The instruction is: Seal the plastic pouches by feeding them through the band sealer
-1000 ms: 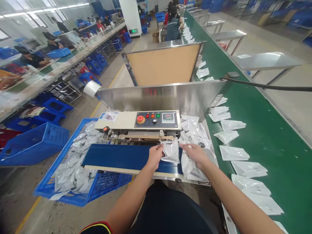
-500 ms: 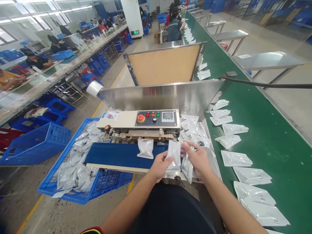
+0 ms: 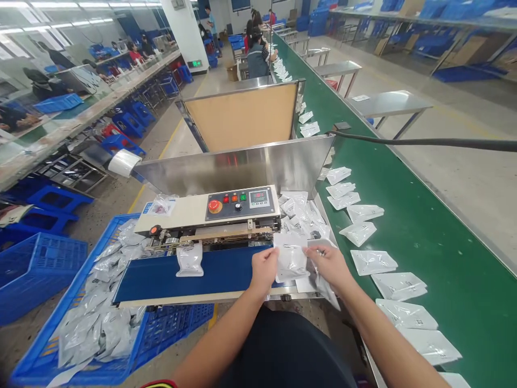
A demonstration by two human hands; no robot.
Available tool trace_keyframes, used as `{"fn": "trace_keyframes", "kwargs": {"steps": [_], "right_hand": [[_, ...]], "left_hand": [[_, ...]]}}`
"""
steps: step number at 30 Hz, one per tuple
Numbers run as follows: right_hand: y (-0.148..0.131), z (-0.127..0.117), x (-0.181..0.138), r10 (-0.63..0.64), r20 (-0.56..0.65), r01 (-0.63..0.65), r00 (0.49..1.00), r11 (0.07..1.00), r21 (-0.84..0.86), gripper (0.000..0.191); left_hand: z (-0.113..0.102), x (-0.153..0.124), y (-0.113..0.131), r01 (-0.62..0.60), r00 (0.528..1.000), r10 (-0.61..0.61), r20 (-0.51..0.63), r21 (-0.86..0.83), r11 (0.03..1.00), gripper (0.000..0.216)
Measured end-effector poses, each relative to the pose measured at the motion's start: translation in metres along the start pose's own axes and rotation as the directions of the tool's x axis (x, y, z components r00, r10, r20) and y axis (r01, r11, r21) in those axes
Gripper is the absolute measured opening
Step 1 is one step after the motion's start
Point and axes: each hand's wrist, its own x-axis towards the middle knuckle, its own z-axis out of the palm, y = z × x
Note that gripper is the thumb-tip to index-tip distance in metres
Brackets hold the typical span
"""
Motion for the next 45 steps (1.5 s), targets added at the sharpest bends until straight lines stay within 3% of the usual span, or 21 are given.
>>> {"fn": "trace_keyframes", "kwargs": {"steps": [4, 8, 11, 13, 15, 17, 19, 20, 23, 25, 29, 33, 35, 39, 42, 45], "right_hand": [[-0.011, 0.006, 0.027, 0.088, -0.030, -0.089, 0.996, 0.994, -0.058, 0.036], [-0.028, 0.034, 0.037, 0.063, 0.085, -0.050, 0.994, 0.988, -0.148, 0.030], [-0.033, 0.044, 0.031, 0.030, 0.128, -0.010, 0.991, 0.987, -0.159, 0.032], [-0.032, 0.046, 0.022, -0.005, 0.093, 0.018, 0.996, 0.990, -0.138, 0.036], [-0.031, 0.050, 0.010, -0.039, 0.025, 0.041, 0.999, 0.995, -0.094, 0.045], [-0.032, 0.059, -0.004, -0.052, -0.023, 0.051, 0.998, 0.998, -0.037, 0.055], [-0.035, 0.070, -0.016, -0.042, -0.009, 0.042, 0.999, 0.998, 0.048, 0.067], [-0.037, 0.075, -0.021, -0.041, 0.020, 0.038, 0.999, 0.992, 0.117, 0.072], [-0.040, 0.075, -0.027, -0.082, 0.123, 0.031, 0.989, 0.930, 0.366, 0.076], [-0.035, 0.066, -0.027, -0.116, 0.152, 0.047, 0.982, 0.917, 0.395, 0.070], [-0.015, 0.049, -0.026, -0.215, 0.126, 0.204, 0.968, 0.975, 0.092, 0.054], [0.003, 0.042, -0.024, -0.349, 0.034, 0.350, 0.937, 0.930, -0.116, 0.045], [0.011, 0.036, -0.018, -0.288, -0.040, 0.280, 0.957, 0.951, -0.131, 0.041], [0.021, 0.024, 0.004, -0.081, -0.209, 0.070, 0.975, 0.996, -0.059, 0.036], [0.019, 0.030, 0.026, -0.068, -0.191, 0.056, 0.979, 0.996, -0.070, 0.031], [0.011, 0.053, 0.042, -0.074, -0.095, 0.066, 0.993, 0.995, -0.078, 0.033]], "left_hand": [[0.010, 0.021, -0.013, 0.212, 0.971, -0.229, -0.070, -0.190, 0.959, 0.040], [-0.016, 0.034, -0.013, 0.202, 0.964, -0.238, -0.118, -0.254, 0.946, 0.044], [-0.054, 0.024, -0.007, 0.126, 0.961, -0.171, -0.219, -0.204, 0.971, 0.046], [-0.072, 0.005, -0.004, 0.001, 0.935, -0.027, -0.353, -0.074, 0.997, 0.045], [-0.078, -0.020, -0.002, -0.124, 0.929, 0.150, -0.339, 0.098, 0.987, 0.040], [-0.069, -0.043, 0.001, -0.225, 0.966, 0.244, -0.090, 0.186, 0.957, 0.037], [-0.052, -0.055, 0.005, -0.280, 0.952, 0.247, 0.183, 0.189, 0.941, 0.047], [-0.045, -0.056, 0.009, -0.287, 0.941, 0.242, 0.237, 0.179, 0.941, 0.054], [-0.033, -0.044, 0.019, -0.240, 0.966, 0.224, 0.125, 0.132, 0.962, 0.049], [-0.033, -0.034, 0.024, -0.193, 0.980, 0.189, 0.058, 0.080, 0.978, 0.051], [-0.033, -0.028, 0.024, -0.175, 0.978, 0.166, 0.124, 0.071, 0.982, 0.064], [-0.020, -0.024, 0.016, -0.229, 0.972, 0.222, 0.077, 0.106, 0.968, 0.053], [-0.012, -0.014, 0.011, -0.169, 0.985, 0.170, 0.008, 0.116, 0.979, 0.045], [0.002, 0.013, -0.003, 0.094, 0.990, -0.092, -0.108, 0.006, 0.996, 0.040], [0.005, 0.028, -0.010, 0.158, 0.970, -0.178, -0.163, -0.128, 0.979, 0.038], [-0.008, 0.038, -0.010, 0.152, 0.965, -0.182, -0.187, -0.165, 0.975, 0.044]]}}
